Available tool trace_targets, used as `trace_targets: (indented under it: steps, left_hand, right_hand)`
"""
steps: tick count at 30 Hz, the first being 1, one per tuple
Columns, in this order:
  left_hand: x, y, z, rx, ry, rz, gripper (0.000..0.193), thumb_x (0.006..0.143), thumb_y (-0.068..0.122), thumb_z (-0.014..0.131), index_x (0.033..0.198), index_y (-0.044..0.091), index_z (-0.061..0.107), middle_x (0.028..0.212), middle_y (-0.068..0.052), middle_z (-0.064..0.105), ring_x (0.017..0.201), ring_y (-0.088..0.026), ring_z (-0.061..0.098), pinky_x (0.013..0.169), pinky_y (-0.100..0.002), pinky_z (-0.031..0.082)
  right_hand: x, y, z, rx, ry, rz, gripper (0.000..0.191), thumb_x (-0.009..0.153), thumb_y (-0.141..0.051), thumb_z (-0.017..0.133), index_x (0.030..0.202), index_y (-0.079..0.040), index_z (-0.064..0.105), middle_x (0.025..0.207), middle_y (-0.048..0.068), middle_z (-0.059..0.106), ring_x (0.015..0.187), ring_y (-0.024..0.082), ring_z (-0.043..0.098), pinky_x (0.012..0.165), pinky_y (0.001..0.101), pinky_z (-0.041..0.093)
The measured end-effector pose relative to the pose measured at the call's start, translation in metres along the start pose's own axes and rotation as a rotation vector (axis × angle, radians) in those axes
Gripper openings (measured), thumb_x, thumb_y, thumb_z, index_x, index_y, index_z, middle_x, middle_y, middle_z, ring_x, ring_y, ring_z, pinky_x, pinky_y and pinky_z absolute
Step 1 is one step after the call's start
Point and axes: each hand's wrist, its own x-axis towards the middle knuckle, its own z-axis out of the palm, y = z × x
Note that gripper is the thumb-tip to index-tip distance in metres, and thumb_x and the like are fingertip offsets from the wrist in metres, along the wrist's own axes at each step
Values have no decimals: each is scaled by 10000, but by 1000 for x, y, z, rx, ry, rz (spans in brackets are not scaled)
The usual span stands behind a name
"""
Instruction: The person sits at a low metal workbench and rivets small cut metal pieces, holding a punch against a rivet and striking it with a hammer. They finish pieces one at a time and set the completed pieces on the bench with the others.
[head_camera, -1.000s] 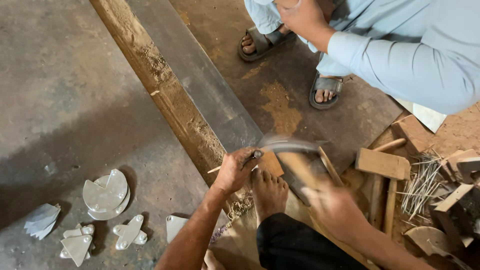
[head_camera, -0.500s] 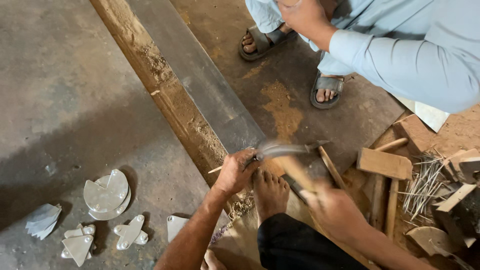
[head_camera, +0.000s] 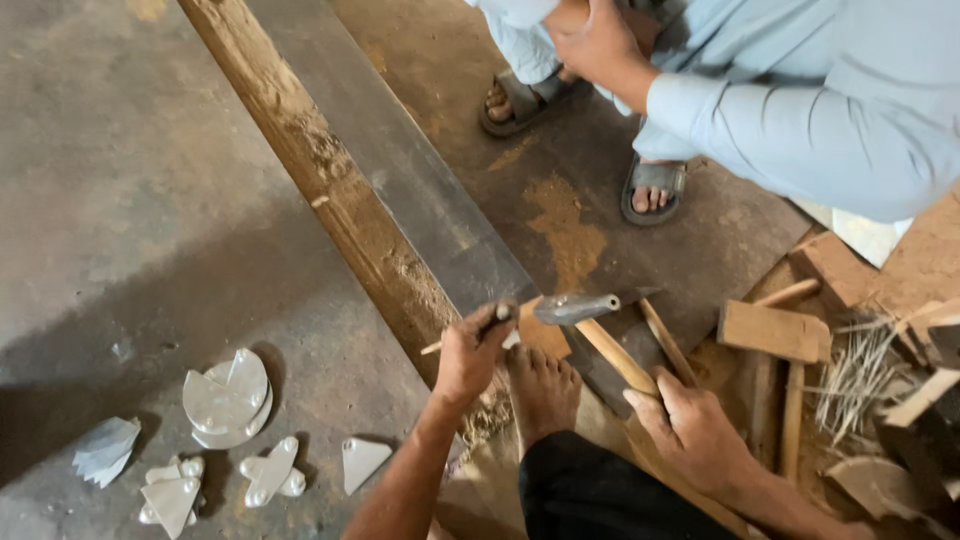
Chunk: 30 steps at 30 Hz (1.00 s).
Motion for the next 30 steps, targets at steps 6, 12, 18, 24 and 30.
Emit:
trace_targets:
  steps: [6,12,18,24,30]
  left_hand:
    - [-5,13,6,106,104,310,172,991,90,682,1142,19,722,1025,-78,769,879,-114,734,730,-286,624]
    - [-13,26,4,102,66,278,154,976,121,688,1090,22,718,970,-118,748,763,-161,718,652,-322,579]
    - [-12,17,3,226,83,479,152,986,103,686,1101,7,707,1020,-163,720,898,-282,712,746,-392,577]
    - [-13,16,4,237,31,311,206,948,106,681,1123,0,706,988,-152,722,821,-259,728,723,-368,583]
    - [-12,18,2,106,34,340,180,961,90,686,1105,-15,706,1037,-158,736,885,-243,742,742,-374,589]
  right_hand:
    - [2,-9,-12,-1,5,-119,207,939,-205,627,963,-2,594,509,93,585,375,165,567,360,347,424]
    - [2,-22,-37,61,220,-470,88,982,-115,535,935,-45,559,589,-10,531,393,92,478,309,252,397]
    - [-2,-6,-17,341,312,-639,139,1032,-100,587,932,-73,494,717,-1,487,493,80,439,335,221,393]
    - [14,-4,3,-146,-148,-68,181,998,-206,591,972,-27,593,514,30,570,342,119,509,300,282,407]
    - [-5,-3,-24,208,239,-484,112,1014,-151,537,979,-47,559,565,4,513,366,88,443,274,247,354]
